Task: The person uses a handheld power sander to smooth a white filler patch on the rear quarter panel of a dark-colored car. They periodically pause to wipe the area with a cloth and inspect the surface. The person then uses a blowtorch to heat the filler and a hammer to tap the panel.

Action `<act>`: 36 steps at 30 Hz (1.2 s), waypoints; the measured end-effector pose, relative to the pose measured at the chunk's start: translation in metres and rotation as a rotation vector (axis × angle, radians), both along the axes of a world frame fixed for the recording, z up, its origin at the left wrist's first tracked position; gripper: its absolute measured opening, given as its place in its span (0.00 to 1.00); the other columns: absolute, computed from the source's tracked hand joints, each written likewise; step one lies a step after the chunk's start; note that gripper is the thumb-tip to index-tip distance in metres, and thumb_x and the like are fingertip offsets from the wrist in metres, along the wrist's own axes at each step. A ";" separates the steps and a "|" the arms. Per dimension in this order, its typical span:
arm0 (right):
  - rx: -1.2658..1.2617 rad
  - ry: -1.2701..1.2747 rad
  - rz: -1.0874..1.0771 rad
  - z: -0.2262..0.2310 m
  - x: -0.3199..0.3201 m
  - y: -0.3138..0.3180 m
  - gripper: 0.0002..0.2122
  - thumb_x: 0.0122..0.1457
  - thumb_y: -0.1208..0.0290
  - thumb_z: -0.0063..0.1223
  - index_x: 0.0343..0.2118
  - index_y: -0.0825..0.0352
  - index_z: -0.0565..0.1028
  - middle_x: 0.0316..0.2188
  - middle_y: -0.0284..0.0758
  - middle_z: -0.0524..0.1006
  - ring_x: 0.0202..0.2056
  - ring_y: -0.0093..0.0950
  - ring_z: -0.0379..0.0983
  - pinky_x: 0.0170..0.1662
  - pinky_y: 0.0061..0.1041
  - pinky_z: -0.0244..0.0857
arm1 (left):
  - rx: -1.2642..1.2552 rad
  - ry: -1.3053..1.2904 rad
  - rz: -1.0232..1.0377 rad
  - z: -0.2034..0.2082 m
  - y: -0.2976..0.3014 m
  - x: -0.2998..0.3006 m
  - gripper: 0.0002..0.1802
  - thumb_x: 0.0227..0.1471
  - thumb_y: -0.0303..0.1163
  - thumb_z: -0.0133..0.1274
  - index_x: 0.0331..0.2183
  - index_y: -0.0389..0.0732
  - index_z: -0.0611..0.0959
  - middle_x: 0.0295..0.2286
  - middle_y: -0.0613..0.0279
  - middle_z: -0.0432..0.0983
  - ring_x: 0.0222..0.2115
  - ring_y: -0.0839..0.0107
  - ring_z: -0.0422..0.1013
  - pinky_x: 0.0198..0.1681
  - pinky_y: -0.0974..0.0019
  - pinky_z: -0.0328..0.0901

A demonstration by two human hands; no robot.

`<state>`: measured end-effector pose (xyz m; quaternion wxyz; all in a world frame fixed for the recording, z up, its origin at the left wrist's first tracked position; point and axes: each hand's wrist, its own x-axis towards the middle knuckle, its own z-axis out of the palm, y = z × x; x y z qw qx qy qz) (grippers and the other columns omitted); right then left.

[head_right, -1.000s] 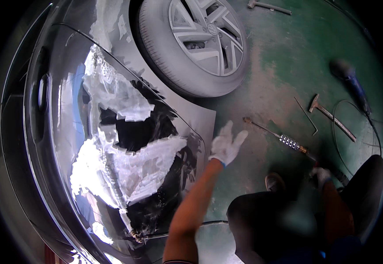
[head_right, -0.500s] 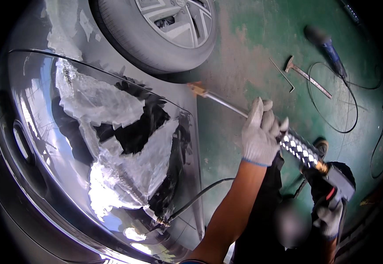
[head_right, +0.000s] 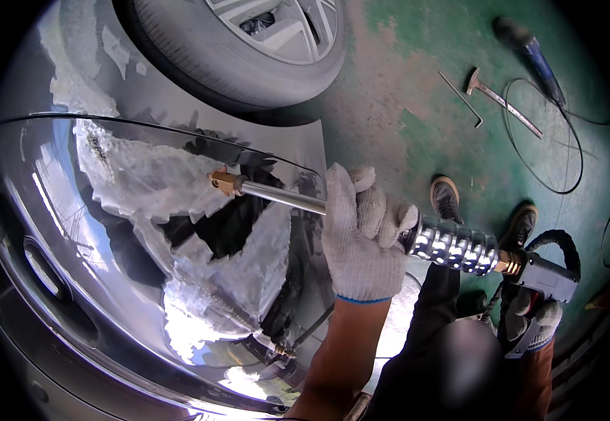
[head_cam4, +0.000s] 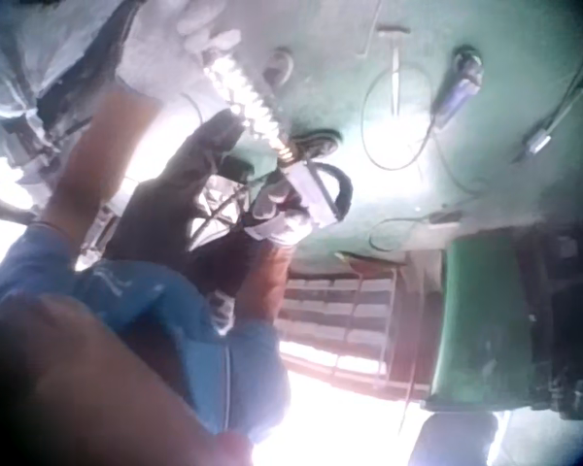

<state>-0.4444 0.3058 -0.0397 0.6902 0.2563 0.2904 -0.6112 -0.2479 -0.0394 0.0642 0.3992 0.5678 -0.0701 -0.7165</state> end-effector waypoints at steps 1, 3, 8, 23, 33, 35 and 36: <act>-0.036 -0.013 0.005 0.003 -0.003 -0.006 0.22 0.48 0.72 0.60 0.47 0.76 0.72 0.31 0.47 0.78 0.24 0.38 0.77 0.25 0.31 0.74 | 0.008 -0.011 0.009 0.001 -0.002 0.000 0.20 0.70 0.53 0.48 0.38 0.45 0.76 0.16 0.76 0.47 0.14 0.79 0.45 0.27 0.66 0.58; -0.029 -0.022 -0.020 0.009 -0.003 -0.017 0.22 0.45 0.75 0.59 0.46 0.78 0.72 0.32 0.49 0.79 0.22 0.39 0.77 0.22 0.32 0.74 | 0.018 -0.034 0.026 0.003 -0.003 0.000 0.20 0.70 0.53 0.48 0.38 0.45 0.76 0.15 0.76 0.48 0.14 0.79 0.46 0.27 0.66 0.58; -0.016 -0.018 -0.017 0.009 -0.001 -0.013 0.23 0.46 0.74 0.61 0.46 0.78 0.73 0.32 0.50 0.79 0.22 0.40 0.77 0.23 0.33 0.74 | -0.055 0.024 -0.011 -0.005 0.000 0.004 0.21 0.71 0.53 0.45 0.38 0.45 0.76 0.15 0.75 0.50 0.14 0.79 0.48 0.27 0.66 0.58; 0.054 0.048 -0.024 0.007 -0.001 0.006 0.25 0.47 0.76 0.61 0.51 0.76 0.72 0.38 0.47 0.79 0.31 0.36 0.76 0.33 0.30 0.74 | 0.018 -0.113 0.119 -0.015 0.029 -0.029 0.20 0.67 0.47 0.54 0.43 0.37 0.80 0.24 0.65 0.68 0.26 0.70 0.71 0.51 0.51 0.75; 0.023 0.028 -0.014 0.001 -0.009 0.014 0.27 0.47 0.78 0.61 0.54 0.75 0.71 0.43 0.45 0.78 0.37 0.33 0.76 0.40 0.27 0.74 | -0.106 0.067 0.128 -0.025 0.039 -0.024 0.12 0.66 0.29 0.54 0.49 0.37 0.81 0.27 0.64 0.72 0.26 0.75 0.71 0.44 0.53 0.77; 0.014 0.015 -0.005 0.000 -0.008 0.015 0.27 0.48 0.78 0.61 0.54 0.75 0.71 0.44 0.44 0.78 0.38 0.33 0.76 0.41 0.27 0.73 | -0.167 0.047 0.112 -0.028 0.043 -0.028 0.14 0.65 0.29 0.54 0.51 0.37 0.80 0.27 0.65 0.71 0.27 0.76 0.70 0.44 0.53 0.77; 0.020 0.012 -0.008 0.001 -0.007 0.016 0.28 0.48 0.78 0.61 0.55 0.75 0.71 0.44 0.44 0.78 0.38 0.33 0.76 0.42 0.27 0.73 | -0.155 0.063 0.081 -0.027 0.041 -0.025 0.14 0.65 0.29 0.54 0.51 0.37 0.80 0.27 0.65 0.71 0.27 0.76 0.70 0.44 0.53 0.77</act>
